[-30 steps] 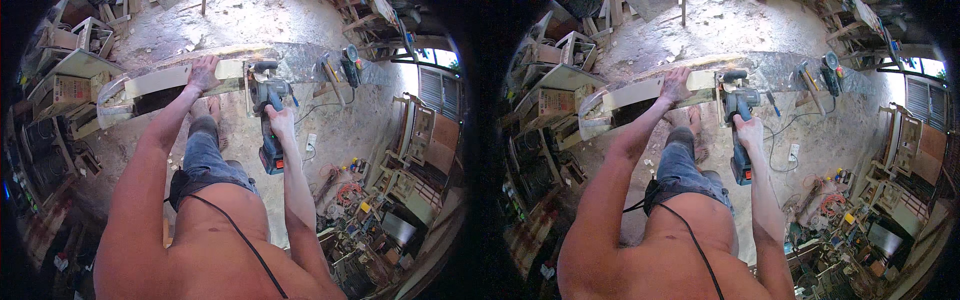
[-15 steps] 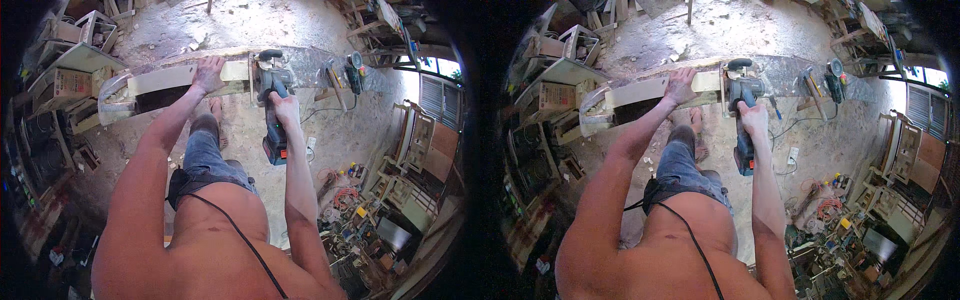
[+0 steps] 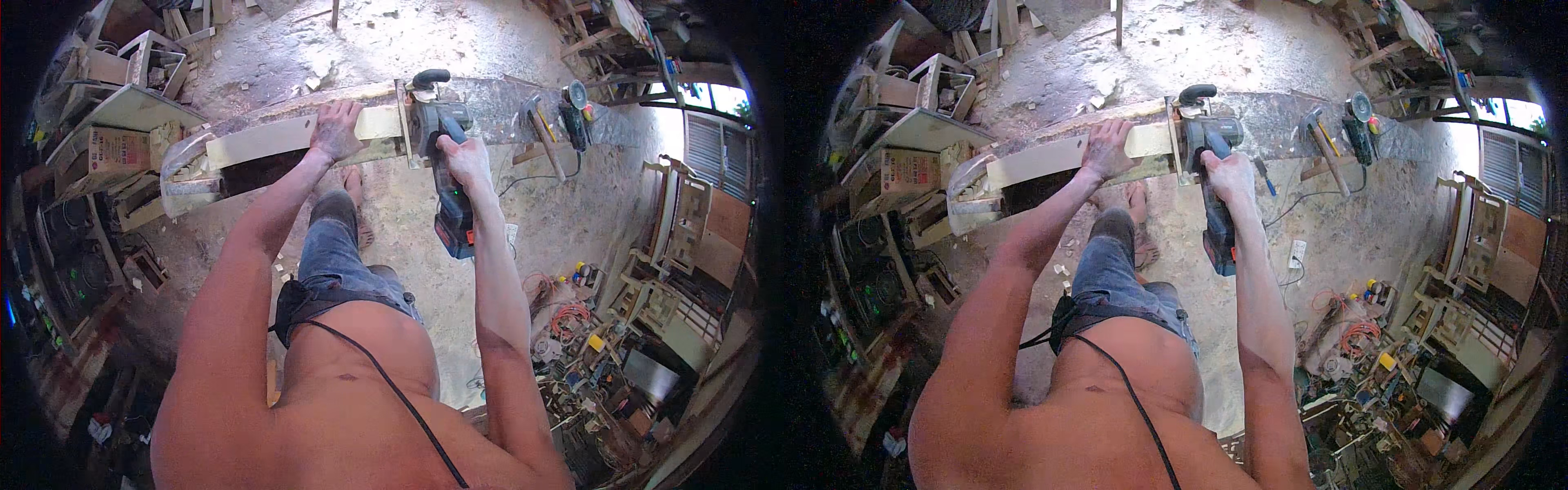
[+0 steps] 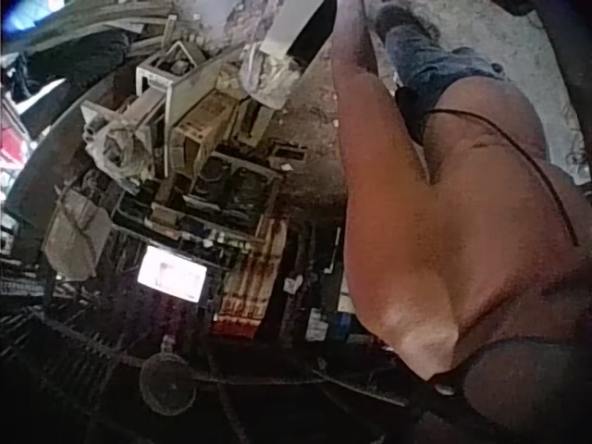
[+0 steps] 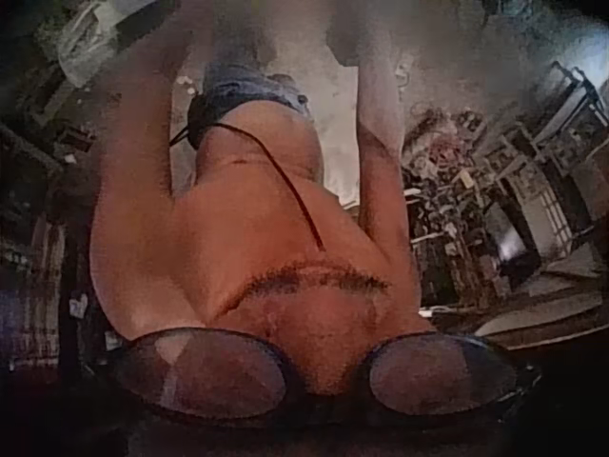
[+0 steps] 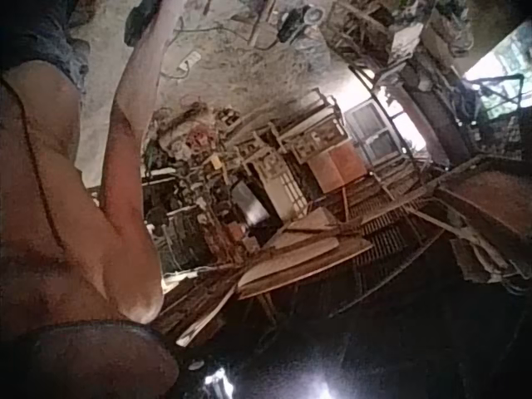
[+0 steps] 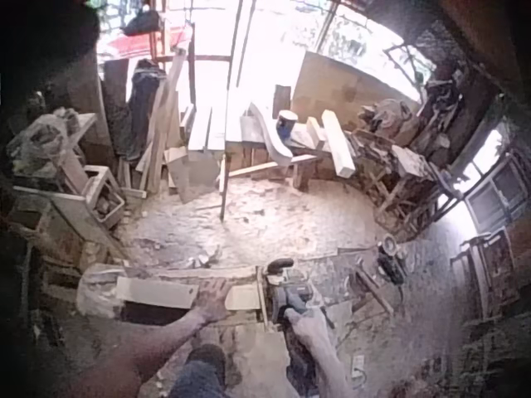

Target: Use a circular saw to make multiple cross-cuts along a marked line on a wood beam.

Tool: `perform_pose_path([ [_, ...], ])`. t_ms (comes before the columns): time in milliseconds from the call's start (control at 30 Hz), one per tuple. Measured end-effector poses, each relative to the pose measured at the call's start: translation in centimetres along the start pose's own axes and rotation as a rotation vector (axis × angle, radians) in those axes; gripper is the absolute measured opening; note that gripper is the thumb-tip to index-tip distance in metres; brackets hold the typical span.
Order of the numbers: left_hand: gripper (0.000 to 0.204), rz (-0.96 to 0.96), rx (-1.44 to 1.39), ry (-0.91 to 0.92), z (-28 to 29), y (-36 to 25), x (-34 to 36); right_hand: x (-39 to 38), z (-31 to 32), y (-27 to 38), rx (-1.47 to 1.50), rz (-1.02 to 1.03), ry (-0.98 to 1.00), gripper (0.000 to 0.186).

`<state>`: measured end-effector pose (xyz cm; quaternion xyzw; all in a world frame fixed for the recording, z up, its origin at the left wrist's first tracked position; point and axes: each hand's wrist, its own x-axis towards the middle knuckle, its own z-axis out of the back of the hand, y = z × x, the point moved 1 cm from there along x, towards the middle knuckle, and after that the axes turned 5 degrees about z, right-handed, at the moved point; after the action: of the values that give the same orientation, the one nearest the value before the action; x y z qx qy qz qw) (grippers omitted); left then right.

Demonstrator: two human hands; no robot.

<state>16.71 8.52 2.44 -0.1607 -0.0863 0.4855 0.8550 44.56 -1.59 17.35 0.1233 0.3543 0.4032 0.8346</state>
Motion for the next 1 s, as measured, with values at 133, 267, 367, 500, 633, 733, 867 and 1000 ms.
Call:
perform_pose_path([
  [133, 0.080, -0.016, -0.023, -0.058, 0.0, 0.1, 0.0, 0.0, 0.2, 0.4, 0.003, -0.004, -0.015, 0.068],
  [267, 0.078, -0.026, -0.035, -0.070, 0.0, 0.0, -0.1, 0.2, 0.1, 0.5, 0.000, 0.018, -0.030, 0.069],
  [367, 0.077, -0.030, -0.039, -0.100, 0.1, -0.1, -0.1, 1.4, -0.2, 0.0, -0.013, 0.030, -0.019, 0.069],
  [500, 0.077, -0.025, -0.049, -0.095, -0.2, 0.0, -0.1, 3.6, -0.7, 0.6, 0.009, 0.078, -0.045, 0.068],
  [633, 0.082, -0.018, -0.035, -0.068, -0.4, 0.2, -0.4, 2.7, 1.3, 2.8, 0.156, 0.042, -0.089, 0.067],
  [733, 0.087, 0.000, -0.049, 0.009, 0.4, 0.3, 0.7, -1.4, 5.9, 3.4, 0.455, 0.024, -0.132, 0.036],
  [867, 0.097, 0.170, -0.140, 0.408, 2.7, 1.7, 5.4, -8.5, 11.7, 1.3, 0.727, -0.009, -0.186, 0.031],
  [1000, 0.094, 0.271, -0.434, 0.688, 3.9, 4.0, 9.6, -14.5, 12.1, -3.2, 0.637, -0.062, -0.296, 0.030],
])
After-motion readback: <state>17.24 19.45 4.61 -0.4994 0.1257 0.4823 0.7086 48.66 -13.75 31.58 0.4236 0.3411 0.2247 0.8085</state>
